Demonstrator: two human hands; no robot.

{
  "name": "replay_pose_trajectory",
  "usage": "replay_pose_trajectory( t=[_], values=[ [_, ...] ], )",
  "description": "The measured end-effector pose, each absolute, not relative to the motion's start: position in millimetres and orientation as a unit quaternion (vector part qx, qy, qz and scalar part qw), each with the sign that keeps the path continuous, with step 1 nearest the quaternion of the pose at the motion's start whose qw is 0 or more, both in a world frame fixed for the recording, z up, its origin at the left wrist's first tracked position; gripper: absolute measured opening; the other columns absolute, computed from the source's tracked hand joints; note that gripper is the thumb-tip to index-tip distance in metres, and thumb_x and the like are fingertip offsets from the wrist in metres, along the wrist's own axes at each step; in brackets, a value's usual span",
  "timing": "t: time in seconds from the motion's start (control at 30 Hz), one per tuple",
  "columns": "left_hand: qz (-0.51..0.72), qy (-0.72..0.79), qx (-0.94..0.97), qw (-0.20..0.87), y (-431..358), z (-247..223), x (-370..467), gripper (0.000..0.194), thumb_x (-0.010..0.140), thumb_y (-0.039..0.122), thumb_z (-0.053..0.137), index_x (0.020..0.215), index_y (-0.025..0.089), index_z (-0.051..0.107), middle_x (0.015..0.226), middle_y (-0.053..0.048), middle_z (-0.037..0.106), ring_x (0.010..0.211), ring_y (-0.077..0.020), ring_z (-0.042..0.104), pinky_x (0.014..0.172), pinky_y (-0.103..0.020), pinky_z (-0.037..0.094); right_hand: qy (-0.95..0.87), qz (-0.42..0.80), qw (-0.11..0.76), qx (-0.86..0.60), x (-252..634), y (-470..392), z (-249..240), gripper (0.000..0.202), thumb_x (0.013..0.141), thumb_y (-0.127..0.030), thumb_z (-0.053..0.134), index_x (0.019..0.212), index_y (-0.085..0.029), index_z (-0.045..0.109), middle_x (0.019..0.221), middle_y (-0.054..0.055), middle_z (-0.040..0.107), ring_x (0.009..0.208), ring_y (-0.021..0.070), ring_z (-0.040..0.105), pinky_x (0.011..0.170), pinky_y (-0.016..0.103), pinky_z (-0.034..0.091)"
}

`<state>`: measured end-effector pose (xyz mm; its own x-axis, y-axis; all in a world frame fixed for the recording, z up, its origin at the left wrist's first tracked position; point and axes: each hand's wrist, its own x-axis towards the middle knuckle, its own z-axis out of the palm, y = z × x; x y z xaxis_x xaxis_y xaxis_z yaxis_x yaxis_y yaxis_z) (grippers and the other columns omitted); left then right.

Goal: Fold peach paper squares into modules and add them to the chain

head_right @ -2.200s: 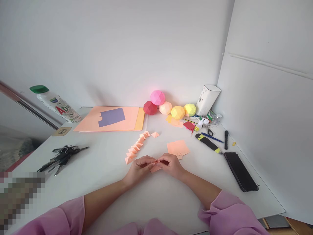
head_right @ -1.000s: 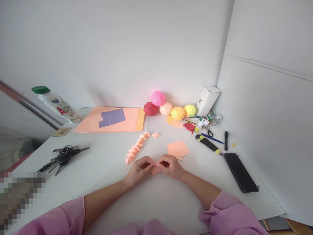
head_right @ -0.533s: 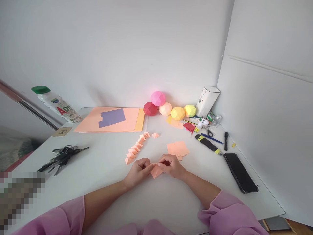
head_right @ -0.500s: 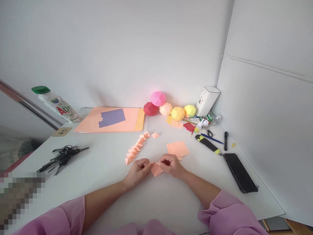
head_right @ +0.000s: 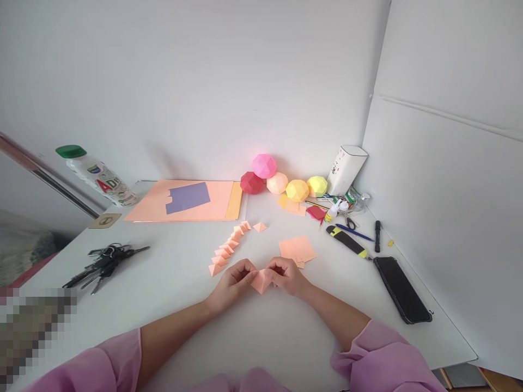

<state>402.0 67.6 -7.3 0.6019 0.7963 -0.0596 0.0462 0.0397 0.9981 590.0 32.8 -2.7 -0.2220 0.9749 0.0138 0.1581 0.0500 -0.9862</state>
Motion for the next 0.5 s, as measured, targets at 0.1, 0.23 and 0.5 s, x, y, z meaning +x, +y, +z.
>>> replay_pose_trajectory(
  t=[0.1, 0.23, 0.5],
  values=[
    [0.292, 0.327, 0.627, 0.644, 68.1, -4.1, 401.3, 0.022, 0.082, 0.035, 0.051, 0.070, 0.018, 0.046, 0.065, 0.004, 0.043, 0.058, -0.0095, 0.039, 0.053, -0.021, 0.032, -0.589, 0.511, 0.402, -0.480, 591.0, 33.5, -2.2, 0.029, 0.083, -0.042, 0.054, 0.070, -0.015, 0.054, 0.059, -0.002, 0.050, 0.048, 0.0082, 0.045, 0.047, 0.022, 0.039],
    [0.263, 0.312, 0.663, 0.627, 67.2, -0.8, 402.2, 0.023, 0.081, 0.033, 0.051, 0.065, 0.017, 0.047, 0.069, 0.002, 0.044, 0.059, -0.0094, 0.038, 0.055, -0.022, 0.033, -0.594, 0.518, 0.384, -0.481, 591.4, 33.3, -5.3, 0.030, 0.081, -0.043, 0.056, 0.071, -0.015, 0.056, 0.057, -0.002, 0.051, 0.047, 0.0080, 0.044, 0.045, 0.021, 0.036],
    [0.292, 0.351, 0.573, 0.680, 69.4, -5.5, 403.1, 0.030, 0.082, 0.046, 0.050, 0.073, 0.017, 0.047, 0.054, 0.005, 0.046, 0.048, -0.0082, 0.040, 0.046, -0.020, 0.032, -0.578, 0.547, 0.395, -0.460, 591.9, 32.2, -5.9, 0.027, 0.080, -0.041, 0.059, 0.082, -0.015, 0.058, 0.064, -0.001, 0.054, 0.052, 0.0083, 0.047, 0.048, 0.021, 0.040]
  ],
)
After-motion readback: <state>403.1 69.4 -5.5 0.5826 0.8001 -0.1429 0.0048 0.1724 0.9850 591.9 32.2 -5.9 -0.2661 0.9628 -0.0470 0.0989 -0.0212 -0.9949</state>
